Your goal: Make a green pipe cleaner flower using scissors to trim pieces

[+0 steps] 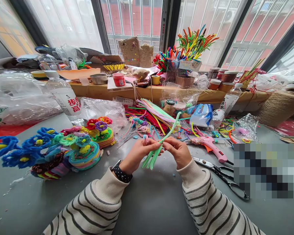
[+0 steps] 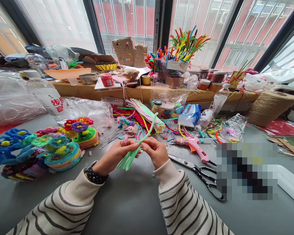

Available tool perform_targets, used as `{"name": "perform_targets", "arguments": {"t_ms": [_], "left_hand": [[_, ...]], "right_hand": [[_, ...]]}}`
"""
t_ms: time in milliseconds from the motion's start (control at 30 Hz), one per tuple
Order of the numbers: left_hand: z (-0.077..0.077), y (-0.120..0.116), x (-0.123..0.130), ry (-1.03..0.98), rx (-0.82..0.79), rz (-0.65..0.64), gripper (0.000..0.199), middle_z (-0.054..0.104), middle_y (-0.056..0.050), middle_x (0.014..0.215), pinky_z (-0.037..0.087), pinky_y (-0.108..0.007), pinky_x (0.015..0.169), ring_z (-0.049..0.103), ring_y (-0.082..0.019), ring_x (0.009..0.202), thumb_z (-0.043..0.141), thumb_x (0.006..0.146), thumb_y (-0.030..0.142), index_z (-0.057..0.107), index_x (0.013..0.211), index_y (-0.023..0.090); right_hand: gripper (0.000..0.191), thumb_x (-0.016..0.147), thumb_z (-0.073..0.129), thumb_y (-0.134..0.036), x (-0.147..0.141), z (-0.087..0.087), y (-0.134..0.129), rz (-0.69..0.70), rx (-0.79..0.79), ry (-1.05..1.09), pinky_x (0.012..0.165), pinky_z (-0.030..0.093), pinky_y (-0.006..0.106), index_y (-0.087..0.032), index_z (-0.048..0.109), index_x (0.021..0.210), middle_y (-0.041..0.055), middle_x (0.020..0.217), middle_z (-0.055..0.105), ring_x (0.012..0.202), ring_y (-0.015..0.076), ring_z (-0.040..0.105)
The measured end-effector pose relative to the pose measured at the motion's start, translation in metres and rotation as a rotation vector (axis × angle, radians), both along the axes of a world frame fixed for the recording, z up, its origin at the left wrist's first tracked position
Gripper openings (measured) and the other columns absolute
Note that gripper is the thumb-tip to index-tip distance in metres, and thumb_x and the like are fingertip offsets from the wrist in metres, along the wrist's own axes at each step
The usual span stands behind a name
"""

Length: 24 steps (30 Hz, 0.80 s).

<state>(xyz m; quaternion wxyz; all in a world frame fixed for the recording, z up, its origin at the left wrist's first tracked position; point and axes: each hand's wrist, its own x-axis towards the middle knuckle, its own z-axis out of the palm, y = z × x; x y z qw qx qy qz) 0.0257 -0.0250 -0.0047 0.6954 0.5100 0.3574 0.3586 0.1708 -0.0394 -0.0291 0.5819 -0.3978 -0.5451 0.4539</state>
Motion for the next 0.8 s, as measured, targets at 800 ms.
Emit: {"name": "perform_targets", "arguments": {"t_ms": [800], "left_hand": [[-0.009, 0.004, -0.001, -0.197, -0.329, -0.134, 0.01, 0.059, -0.002, 0.06, 0.041, -0.017, 0.054, 0.053, -0.007, 0.052, 0.059, 0.067, 0.02, 0.057, 0.066, 0.01]], "right_hand": [[0.012, 0.067, 0.06, -0.029, -0.007, -0.011, 0.0, 0.111, -0.098, 0.253, 0.054, 0.035, 0.023, -0.018, 0.063, 0.063, -0.0029, 0.056, 0.049, 0.054, 0.0079, 0.043]]}}
